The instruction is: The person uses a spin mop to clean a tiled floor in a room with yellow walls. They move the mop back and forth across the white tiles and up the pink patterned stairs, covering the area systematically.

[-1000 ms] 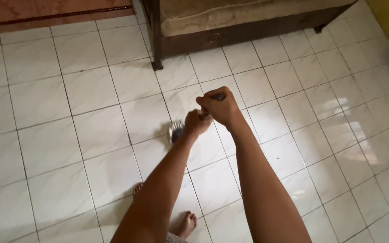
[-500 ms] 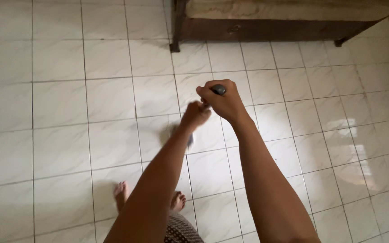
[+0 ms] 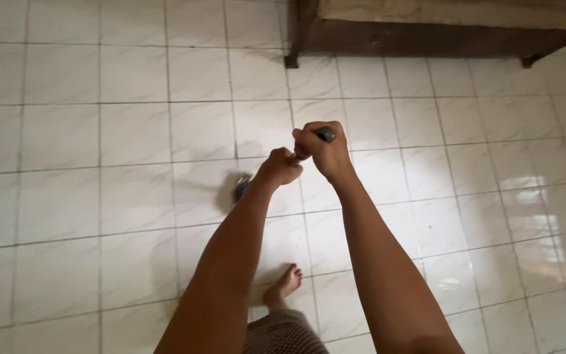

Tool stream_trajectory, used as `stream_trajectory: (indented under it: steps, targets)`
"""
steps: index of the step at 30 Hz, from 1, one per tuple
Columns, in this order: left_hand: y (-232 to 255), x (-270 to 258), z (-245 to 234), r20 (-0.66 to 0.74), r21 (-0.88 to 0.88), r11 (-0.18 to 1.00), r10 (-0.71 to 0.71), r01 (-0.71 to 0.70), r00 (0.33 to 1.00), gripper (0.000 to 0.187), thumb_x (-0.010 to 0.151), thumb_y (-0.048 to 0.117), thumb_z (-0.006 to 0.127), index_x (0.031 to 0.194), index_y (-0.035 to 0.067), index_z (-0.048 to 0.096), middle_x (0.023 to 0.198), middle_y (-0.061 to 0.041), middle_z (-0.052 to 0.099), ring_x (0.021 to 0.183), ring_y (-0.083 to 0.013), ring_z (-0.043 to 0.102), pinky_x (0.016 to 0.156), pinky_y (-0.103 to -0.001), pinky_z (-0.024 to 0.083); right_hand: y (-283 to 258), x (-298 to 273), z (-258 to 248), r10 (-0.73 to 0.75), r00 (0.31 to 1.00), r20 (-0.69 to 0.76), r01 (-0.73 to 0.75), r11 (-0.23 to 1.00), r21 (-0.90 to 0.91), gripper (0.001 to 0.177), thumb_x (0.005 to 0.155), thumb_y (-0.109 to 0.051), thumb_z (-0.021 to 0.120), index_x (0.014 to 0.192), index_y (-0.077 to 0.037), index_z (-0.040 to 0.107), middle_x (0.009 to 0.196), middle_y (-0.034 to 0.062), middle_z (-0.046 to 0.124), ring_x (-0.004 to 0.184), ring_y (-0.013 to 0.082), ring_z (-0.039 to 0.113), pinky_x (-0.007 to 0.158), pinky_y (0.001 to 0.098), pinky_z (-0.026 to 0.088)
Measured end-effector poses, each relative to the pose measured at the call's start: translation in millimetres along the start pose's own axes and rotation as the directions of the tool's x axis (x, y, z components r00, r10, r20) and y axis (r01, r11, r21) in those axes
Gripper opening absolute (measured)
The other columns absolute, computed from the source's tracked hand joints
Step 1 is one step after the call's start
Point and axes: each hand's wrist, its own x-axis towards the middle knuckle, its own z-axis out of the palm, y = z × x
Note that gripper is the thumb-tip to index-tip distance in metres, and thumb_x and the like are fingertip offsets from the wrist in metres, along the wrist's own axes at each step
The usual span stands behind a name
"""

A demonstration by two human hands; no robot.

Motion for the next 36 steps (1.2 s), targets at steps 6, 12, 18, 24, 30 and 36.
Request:
stream_trajectory:
  steps: [6, 12, 18, 24, 30, 36]
  targets:
    - [-114, -102, -75, -0.09, 0.13, 0.987, -0.086, 0.097, 0.992, 0.038, 0.083, 0.033, 0.064, 0.103, 0.002, 0.072, 0.106, -0.022, 0.074, 0.104, -0.0387, 0.07, 0.091, -0.045, 0.055, 16, -41, 135, -0.014, 0.998, 0.068, -0.005, 0.962, 0.274, 0.029, 0.087, -0.006, 0.066, 0.06, 0.001, 0.057, 0.058, 0.0068, 0.059, 0.053, 0.0136, 0.052, 0.051, 0.0294, 0.043]
    - [-202, -169, -147, -0.164, 0.083, 0.986, -0.131, 0.146, 0.978, 0.036, 0.085, 0.033, 0.061, 0.094, 0.002, 0.076, 0.099, -0.021, 0.075, 0.099, -0.0391, 0.071, 0.088, -0.046, 0.057, 16, -68, 264, -0.12, 0.984, 0.135, 0.059, 0.921, 0.386, 0.024, 0.091, -0.005, 0.067, 0.07, 0.002, 0.061, 0.064, 0.0045, 0.059, 0.061, 0.0105, 0.053, 0.057, 0.0276, 0.044]
    - [-272, -217, -180, -0.228, 0.117, 0.97, -0.18, 0.211, 0.957, 0.037, 0.085, 0.042, 0.067, 0.089, 0.007, 0.076, 0.095, -0.019, 0.075, 0.095, -0.039, 0.071, 0.084, -0.047, 0.056, 25, -105, 335, -0.128, 0.967, 0.222, 0.025, 0.91, 0.414, 0.017, 0.092, -0.003, 0.066, 0.076, 0.003, 0.066, 0.07, 0.0042, 0.064, 0.068, 0.0108, 0.058, 0.065, 0.0279, 0.05]
    - [-332, -238, -163, -0.256, 0.152, 0.978, -0.098, 0.14, 0.962, 0.031, 0.081, 0.036, 0.073, 0.081, 0.005, 0.075, 0.087, -0.019, 0.074, 0.084, -0.0385, 0.071, 0.075, -0.045, 0.057, 36, -145, 344, -0.078, 0.927, 0.366, -0.046, 0.947, 0.318, 0.018, 0.095, -0.005, 0.063, 0.08, 0.004, 0.069, 0.072, 0.004, 0.063, 0.071, 0.0113, 0.055, 0.068, 0.0288, 0.048]
    - [-324, -220, -74, -0.31, 0.053, 0.989, 0.146, -0.136, 0.94, 0.018, 0.077, 0.02, 0.073, 0.072, 0.003, 0.071, 0.072, -0.021, 0.069, 0.069, -0.0379, 0.07, 0.063, -0.045, 0.055, 32, -183, 271, -0.002, 0.926, 0.378, -0.046, 0.992, 0.119, 0.016, 0.093, -0.009, 0.064, 0.084, 0.001, 0.073, 0.074, 0.0043, 0.07, 0.072, 0.0113, 0.062, 0.069, 0.0288, 0.054]
    - [-230, -185, 68, -0.258, -0.002, 0.907, 0.407, -0.421, 0.876, 0.024, 0.079, 0.019, 0.071, 0.063, 0.002, 0.065, 0.063, -0.02, 0.065, 0.057, -0.038, 0.066, 0.053, -0.046, 0.051, -8, -235, 151, 0.171, 0.974, 0.148, -0.155, 0.981, -0.119, 0.023, 0.089, -0.015, 0.069, 0.074, 0.002, 0.073, 0.067, 0.0063, 0.07, 0.068, 0.0126, 0.065, 0.067, 0.0286, 0.054]
